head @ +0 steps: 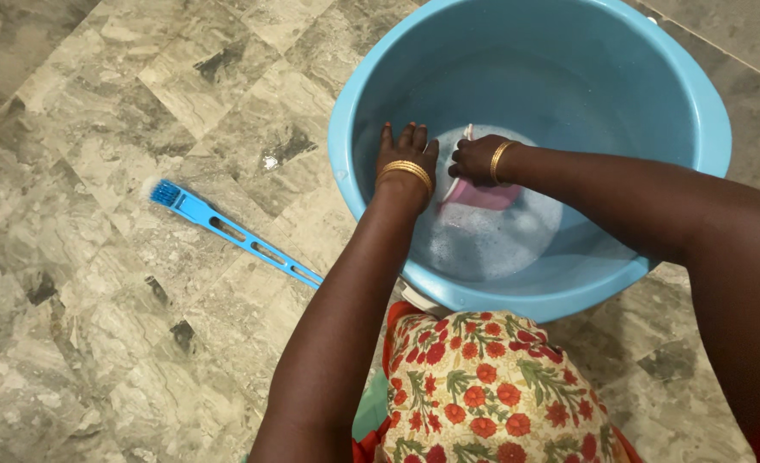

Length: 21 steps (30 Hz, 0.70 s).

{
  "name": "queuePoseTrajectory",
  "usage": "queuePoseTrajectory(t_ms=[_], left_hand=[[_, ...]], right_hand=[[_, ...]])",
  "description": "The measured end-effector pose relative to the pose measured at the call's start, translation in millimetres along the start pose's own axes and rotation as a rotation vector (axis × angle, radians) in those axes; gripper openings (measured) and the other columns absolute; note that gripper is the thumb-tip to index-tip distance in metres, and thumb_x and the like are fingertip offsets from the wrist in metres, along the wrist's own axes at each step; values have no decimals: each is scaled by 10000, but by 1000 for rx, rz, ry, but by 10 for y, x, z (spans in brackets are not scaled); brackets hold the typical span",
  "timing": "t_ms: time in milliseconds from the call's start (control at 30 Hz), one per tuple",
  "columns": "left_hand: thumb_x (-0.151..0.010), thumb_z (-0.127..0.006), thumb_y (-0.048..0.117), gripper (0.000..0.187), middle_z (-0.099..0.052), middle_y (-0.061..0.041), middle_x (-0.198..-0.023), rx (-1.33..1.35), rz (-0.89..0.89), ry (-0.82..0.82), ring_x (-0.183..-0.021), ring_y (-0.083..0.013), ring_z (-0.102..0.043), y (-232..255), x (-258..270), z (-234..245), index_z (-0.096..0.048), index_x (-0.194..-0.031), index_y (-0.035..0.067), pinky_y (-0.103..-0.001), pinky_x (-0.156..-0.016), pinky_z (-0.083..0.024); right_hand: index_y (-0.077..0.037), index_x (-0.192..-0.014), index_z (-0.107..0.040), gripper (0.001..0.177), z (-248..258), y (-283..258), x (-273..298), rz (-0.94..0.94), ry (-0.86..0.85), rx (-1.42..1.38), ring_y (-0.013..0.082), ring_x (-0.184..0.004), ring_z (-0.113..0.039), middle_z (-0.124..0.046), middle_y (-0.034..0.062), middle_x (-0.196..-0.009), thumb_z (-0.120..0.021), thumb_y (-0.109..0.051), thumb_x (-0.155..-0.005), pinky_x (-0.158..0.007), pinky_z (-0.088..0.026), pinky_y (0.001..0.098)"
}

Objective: The person cleans a small pink mug using a blue brush and then rinses it in a blue bucket filled with soapy water by hand.

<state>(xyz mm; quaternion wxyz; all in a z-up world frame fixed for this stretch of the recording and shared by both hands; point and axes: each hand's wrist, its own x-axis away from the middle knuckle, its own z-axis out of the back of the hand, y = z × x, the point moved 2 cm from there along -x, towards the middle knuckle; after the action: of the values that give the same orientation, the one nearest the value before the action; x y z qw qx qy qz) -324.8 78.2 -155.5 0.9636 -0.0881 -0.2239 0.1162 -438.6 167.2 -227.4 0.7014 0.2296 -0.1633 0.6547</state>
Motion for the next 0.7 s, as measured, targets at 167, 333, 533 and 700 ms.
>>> queuePoseTrajectory(t_ms=[167,333,533,700], left_hand=[[-1002,-506,186,648,-144,-90,-1711,-17,1,-20,-1585,-244,-86,-7,-14,31,-271,-1605,151,-567,-1251,-22],[-995,-494,182,682,-135,-61,-1705,16,16,99,-1568,-210,-109,-11,-27,71,-216,-1618,161,-528,-1257,-58],[-1013,-447,163,651,-131,-30,-1727,30,7,496,-1576,-190,-155,-15,-81,220,-233,-1628,165,-529,-1277,-93],[-985,-451,168,694,-96,-13,-1724,13,27,567,-1582,-179,-115,32,3,379,-202,-1633,174,-541,-1279,-66]], right_hand=[[-181,-1247,-669,303,25,-40,13,33,46,-3,250,-1233,-590,-655,68,-1235,-632,-162,-947,-926,-596,394],[-146,-1064,-774,172,51,27,42,66,113,15,259,-1006,-701,-701,121,-1081,-675,-167,-924,-830,-613,376],[-161,-966,-804,150,162,251,199,36,288,-193,269,-936,-713,-724,81,-1012,-729,-162,-837,-774,-592,431],[-155,-838,-798,57,372,261,789,36,479,-141,249,-974,-689,-730,71,-901,-758,-191,-819,-753,-587,422]])
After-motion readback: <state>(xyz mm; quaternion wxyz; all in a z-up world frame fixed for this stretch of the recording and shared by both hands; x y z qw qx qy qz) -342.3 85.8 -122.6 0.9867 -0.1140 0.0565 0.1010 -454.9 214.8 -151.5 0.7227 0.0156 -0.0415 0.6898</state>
